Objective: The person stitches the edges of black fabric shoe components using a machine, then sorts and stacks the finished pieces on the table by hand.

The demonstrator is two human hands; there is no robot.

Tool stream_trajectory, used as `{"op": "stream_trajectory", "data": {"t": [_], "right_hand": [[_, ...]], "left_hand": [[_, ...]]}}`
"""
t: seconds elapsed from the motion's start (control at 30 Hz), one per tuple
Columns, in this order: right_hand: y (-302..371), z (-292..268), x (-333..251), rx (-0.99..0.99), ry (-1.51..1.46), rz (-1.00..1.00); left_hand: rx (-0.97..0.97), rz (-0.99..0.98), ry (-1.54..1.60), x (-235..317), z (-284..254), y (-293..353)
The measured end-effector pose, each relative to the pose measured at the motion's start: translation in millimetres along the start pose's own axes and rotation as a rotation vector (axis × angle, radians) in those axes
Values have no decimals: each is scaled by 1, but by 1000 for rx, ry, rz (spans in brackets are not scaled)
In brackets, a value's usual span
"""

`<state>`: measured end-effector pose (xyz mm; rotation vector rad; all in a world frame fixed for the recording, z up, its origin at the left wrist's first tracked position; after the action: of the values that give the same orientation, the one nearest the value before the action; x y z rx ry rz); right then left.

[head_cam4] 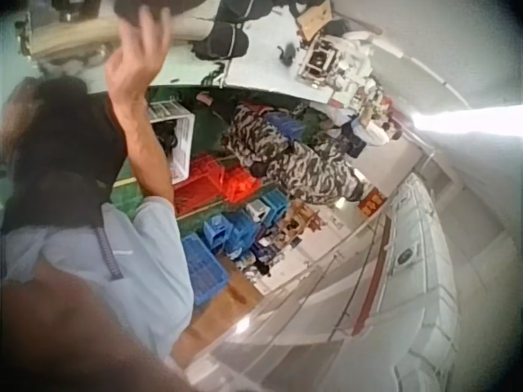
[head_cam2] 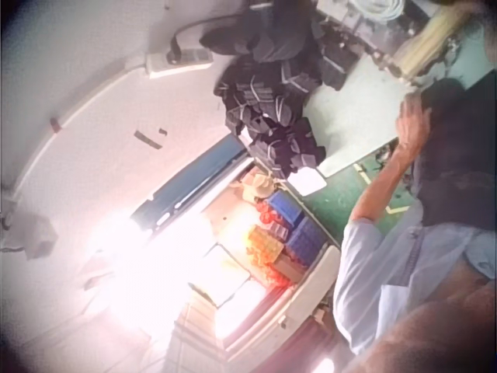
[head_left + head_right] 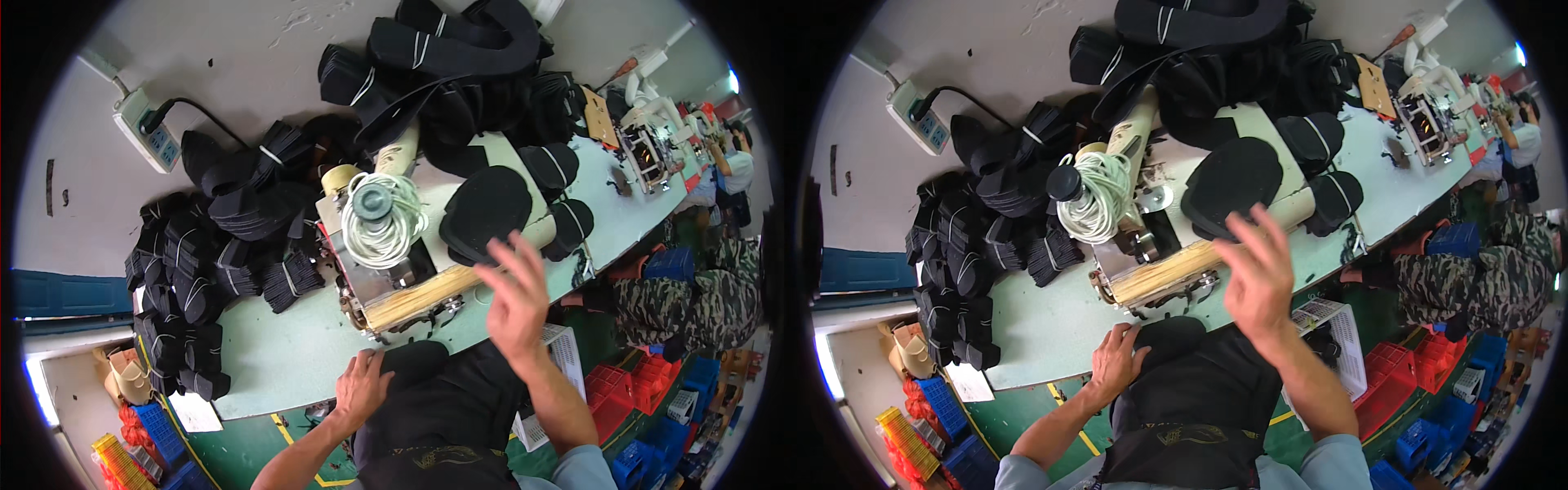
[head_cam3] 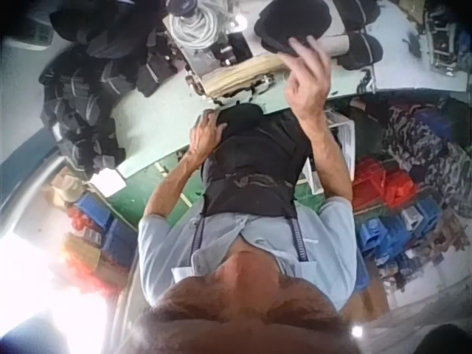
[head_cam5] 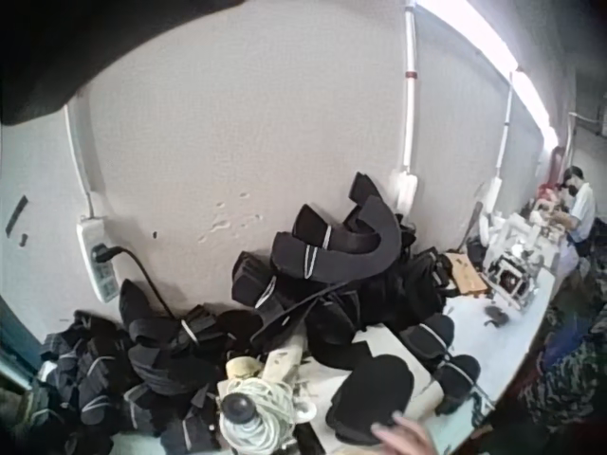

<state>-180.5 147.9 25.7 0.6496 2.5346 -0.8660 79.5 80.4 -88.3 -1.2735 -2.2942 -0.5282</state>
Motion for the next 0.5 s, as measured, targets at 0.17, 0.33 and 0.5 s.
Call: {"op": "stream_trajectory", "data": {"t": [0.17,0.33,0.5], "right_hand": [[48,25,-26,-169,-287,-10],[52,40,-46,-499,-578,-24],[33,50,-33,-781,-742,265]], "left_hand": [[27,31,17,-17,15,8],[-169,18,351,2,-44,-25],[-97,-77,637,0,-93,-80]]}}
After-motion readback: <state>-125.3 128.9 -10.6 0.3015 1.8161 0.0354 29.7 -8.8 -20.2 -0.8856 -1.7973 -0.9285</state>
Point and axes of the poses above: each hand's wrist, its own y-axis away from the middle knuckle, its own z-axis out of the palm, x = y × z, the point moved 3 cm from there along -y, towards the middle knuckle, and after that the axes turned 6 degrees about z, right-handed, at the moved point
